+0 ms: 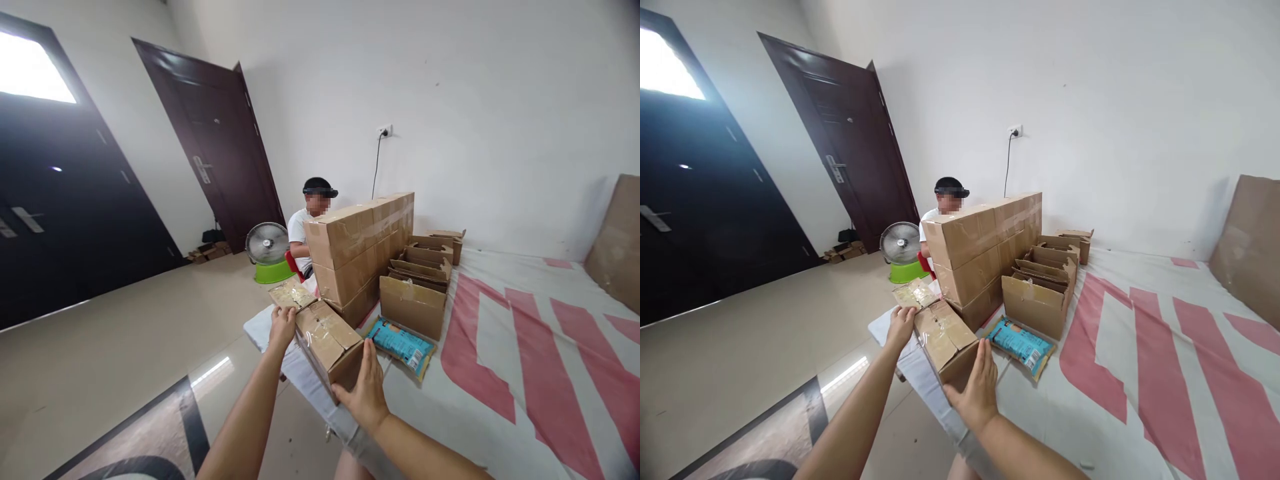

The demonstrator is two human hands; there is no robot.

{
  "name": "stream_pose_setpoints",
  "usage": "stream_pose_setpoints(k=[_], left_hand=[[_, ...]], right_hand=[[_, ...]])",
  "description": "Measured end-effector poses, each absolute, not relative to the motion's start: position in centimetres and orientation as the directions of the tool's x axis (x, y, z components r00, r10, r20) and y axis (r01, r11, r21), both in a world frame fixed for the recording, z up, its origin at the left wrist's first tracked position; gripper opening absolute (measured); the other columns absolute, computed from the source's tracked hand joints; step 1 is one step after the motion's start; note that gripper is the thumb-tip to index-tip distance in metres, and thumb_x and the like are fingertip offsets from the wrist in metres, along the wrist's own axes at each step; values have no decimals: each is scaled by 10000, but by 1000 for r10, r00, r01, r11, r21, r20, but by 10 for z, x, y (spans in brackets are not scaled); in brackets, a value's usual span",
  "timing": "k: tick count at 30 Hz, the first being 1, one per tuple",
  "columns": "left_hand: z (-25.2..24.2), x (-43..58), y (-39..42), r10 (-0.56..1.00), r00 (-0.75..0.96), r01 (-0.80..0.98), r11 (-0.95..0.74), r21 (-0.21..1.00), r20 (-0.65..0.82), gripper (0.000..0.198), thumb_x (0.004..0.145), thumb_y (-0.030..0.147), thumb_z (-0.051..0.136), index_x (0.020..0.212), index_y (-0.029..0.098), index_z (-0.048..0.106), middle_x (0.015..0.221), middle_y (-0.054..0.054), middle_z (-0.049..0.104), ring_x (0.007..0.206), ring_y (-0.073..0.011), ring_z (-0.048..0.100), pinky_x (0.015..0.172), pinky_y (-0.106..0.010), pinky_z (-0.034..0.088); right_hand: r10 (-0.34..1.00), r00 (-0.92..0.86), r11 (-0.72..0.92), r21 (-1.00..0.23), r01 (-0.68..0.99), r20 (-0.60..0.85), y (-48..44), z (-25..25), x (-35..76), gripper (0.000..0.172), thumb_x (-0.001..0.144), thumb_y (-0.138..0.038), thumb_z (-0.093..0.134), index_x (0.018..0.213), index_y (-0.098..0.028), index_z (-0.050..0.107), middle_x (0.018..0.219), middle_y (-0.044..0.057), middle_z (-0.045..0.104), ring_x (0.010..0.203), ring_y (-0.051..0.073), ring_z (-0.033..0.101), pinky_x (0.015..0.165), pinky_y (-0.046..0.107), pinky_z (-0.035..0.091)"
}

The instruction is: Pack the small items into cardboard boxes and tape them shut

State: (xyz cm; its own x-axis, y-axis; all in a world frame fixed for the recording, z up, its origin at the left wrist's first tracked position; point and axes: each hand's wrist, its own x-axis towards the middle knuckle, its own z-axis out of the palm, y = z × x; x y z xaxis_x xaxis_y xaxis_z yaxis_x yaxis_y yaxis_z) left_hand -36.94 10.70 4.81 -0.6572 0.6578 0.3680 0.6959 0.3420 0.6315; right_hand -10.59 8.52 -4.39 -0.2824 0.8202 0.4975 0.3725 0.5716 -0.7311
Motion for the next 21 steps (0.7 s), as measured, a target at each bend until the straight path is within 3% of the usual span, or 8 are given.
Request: stream_pose_setpoints(k=[5, 8, 11, 17, 21], left_hand=[[46, -371, 110, 692, -618, 726, 320, 608, 374, 351, 926, 359, 575, 1236, 195, 563, 1337, -97, 535, 1180, -253, 545, 989, -493, 460], [48, -375, 106, 711, -605, 739, 331, 587, 360, 332, 929, 358, 571, 1218, 194, 574, 1316, -94, 552, 1166, -246, 555, 983, -484, 467], [51, -382, 99, 729, -594, 753, 356, 553, 339, 324, 921, 358, 583, 1192, 182, 586, 1307, -92, 559, 1168, -246, 555, 977, -482, 468], [51, -388, 92, 741, -580, 791, 414, 449, 338, 280, 797, 311, 686, 1051, 194, 678, 1404, -116, 467, 1282, -302, 488, 1026, -382, 448], [47, -382, 99, 752, -527, 843, 401, 359, 395, 332, 813, 347, 616, 1110, 206, 667, 1410, -110, 448, 1237, -313, 532, 1008, -388, 466]], right_hand=[[823, -303, 567, -730, 383, 480, 90, -40, -108, 1377, 504, -419, 877, 1503, -151, -33, 1557, 271, 148, 1422, 454, 179, 1122, 625, 188], [858, -311, 507, -774, 380, 409, 97, -27, -110, 1338, 517, -371, 859, 1499, -112, -13, 1508, 290, 260, 1393, 436, 269, 1124, 596, 230], [864, -330, 483, -811, 331, 380, 99, -18, -90, 1278, 536, -305, 814, 1506, -103, 6, 1505, 269, 280, 1398, 392, 284, 1143, 545, 250], [782, -508, 518, -830, 208, 361, 87, -27, 65, 1243, 588, -319, 763, 1539, -175, -24, 1575, 201, 193, 1429, 351, 247, 1120, 510, 312], [848, -480, 396, -869, 295, 224, 53, -24, 195, 1187, 679, -435, 718, 1541, -198, -64, 1576, 191, 214, 1384, 373, 342, 1083, 550, 346]])
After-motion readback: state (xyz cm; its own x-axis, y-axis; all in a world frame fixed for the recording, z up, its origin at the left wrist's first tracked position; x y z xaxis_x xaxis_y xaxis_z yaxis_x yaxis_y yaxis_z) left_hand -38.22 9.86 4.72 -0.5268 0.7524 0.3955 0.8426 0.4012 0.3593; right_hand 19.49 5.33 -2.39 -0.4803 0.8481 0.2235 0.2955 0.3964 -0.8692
